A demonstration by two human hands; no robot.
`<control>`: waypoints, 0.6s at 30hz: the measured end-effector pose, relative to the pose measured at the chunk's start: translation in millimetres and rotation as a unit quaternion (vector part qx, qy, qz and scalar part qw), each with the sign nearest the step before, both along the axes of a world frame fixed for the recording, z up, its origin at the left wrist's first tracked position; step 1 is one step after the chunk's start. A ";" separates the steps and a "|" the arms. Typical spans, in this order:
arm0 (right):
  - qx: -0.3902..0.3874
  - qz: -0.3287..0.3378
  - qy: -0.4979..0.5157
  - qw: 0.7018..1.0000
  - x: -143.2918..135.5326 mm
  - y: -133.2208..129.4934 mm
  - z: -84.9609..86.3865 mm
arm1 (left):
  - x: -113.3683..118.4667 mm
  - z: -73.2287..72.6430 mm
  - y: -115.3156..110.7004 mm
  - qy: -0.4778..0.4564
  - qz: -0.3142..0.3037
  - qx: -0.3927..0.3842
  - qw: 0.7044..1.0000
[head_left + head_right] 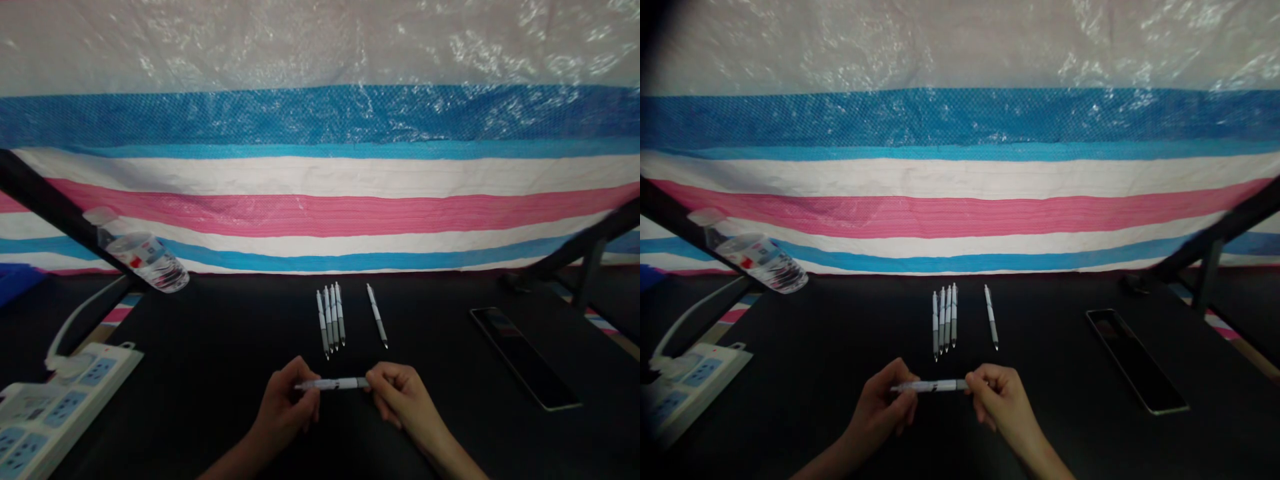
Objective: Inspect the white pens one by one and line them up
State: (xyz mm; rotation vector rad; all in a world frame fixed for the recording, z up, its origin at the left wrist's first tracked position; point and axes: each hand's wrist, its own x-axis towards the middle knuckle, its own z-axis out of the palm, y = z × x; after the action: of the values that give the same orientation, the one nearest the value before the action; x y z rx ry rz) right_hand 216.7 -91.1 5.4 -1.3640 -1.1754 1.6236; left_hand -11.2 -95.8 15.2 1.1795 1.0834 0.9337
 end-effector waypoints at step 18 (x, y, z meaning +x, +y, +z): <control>0.171 -0.057 -0.013 0.984 -2.5 -11.3 8.9 | -2.1 -0.5 1.4 -0.082 0.017 -0.040 0.996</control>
State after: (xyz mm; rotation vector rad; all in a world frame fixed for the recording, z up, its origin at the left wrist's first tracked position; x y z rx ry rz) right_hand 214.2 -102.4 14.3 -1.2086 -1.2962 1.2583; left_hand -13.2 -94.4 14.7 1.0038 1.0019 0.9858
